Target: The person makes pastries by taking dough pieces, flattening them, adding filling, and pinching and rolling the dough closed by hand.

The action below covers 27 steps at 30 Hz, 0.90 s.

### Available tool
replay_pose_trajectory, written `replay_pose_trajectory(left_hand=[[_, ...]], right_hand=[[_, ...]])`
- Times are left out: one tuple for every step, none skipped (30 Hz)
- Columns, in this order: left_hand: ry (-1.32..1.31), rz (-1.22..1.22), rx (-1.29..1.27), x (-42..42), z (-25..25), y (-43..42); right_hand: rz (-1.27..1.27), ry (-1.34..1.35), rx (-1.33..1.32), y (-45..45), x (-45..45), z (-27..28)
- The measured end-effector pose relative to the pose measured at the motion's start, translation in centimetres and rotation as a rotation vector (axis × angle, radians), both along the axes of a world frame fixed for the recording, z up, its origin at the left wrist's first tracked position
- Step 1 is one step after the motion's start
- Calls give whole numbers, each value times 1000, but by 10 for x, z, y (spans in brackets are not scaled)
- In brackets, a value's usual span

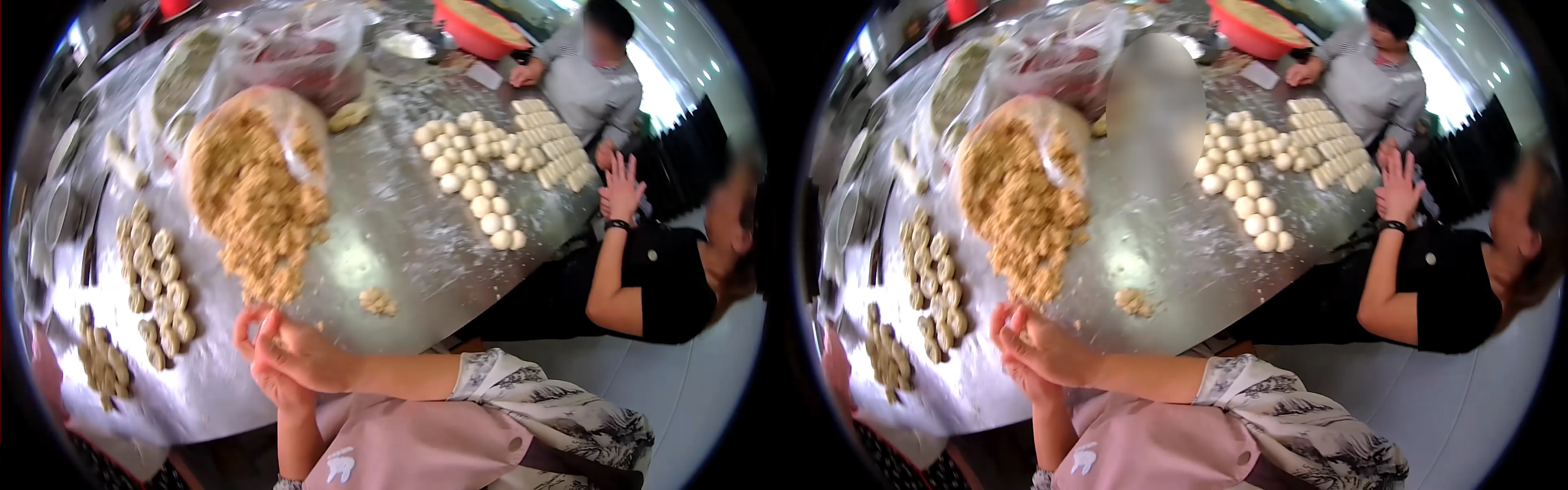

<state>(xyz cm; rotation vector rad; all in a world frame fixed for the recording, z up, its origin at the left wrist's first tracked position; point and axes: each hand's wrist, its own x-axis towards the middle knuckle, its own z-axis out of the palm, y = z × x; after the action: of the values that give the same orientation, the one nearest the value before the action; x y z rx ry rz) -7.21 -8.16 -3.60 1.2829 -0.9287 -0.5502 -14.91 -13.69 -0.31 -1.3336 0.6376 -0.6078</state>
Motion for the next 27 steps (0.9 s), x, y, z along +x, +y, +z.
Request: replay_pose_trajectory(left_hand=[[62,-52,21,1,-1,-1],[35,-63,47,1,0,-2],[4,-65,76,3,2,-3],[-27,-62,106,3,3,-5],[60,-67,54,0,4,-5],[149,-73,6,-4,5,-5],[237,-80,-38,-7,6,-3],[334,-135,-2,-1,8,1],[390,-259,11,5,8,2],[446,-380,20,11,7,2],[502,-502,32,12,7,2],[483,-324,84,3,11,0],[440,-375,102,3,12,0],[397,-428,122,3,13,1],[354,-482,141,3,14,3],[348,-511,170,1,14,7],[341,-540,198,-5,14,14],[333,-569,225,-12,14,20],[325,-596,252,-15,14,21],[271,-614,214,-16,14,18],[168,-604,244,-15,11,17],[64,-592,272,-12,7,16],[-38,-578,301,-10,4,17],[-80,-612,346,-8,3,21],[-122,-645,391,-7,2,25],[-181,-642,410,-7,5,26],[-241,-638,428,-8,8,26]], right_hand=[[18,17,22,-1,-1,1],[-13,53,58,-2,-2,0],[-38,87,97,-3,-2,0],[-57,119,138,-4,-3,-1],[-128,71,14,-4,-3,1],[-134,101,-38,-7,-5,1],[-142,131,-87,-10,-6,1],[-134,178,-148,-12,-9,0],[-122,227,-211,-15,-12,-1],[-106,277,-276,-18,-15,-2],[-138,177,-396,-16,-15,-3],[-173,77,-515,-11,-15,-5],[-209,-25,-634,-6,-14,-8],[-114,0,-643,-9,-16,-14],[-118,78,-678,-10,-16,-16],[-120,158,-712,-11,-17,-18],[-123,239,-745,-15,-19,-15],[-95,283,-690,-24,-21,-15],[-123,347,-656,-30,-21,-14],[-149,410,-620,-35,-21,-14],[-173,471,-584,-38,-20,-14],[-117,524,-613,-30,-15,-14],[-70,468,-630,-21,-15,-8],[-23,414,-642,-9,-18,3],[25,358,-654,-4,-20,9],[50,372,-634,-8,-17,4],[-26,408,-572,-18,-14,-4]])
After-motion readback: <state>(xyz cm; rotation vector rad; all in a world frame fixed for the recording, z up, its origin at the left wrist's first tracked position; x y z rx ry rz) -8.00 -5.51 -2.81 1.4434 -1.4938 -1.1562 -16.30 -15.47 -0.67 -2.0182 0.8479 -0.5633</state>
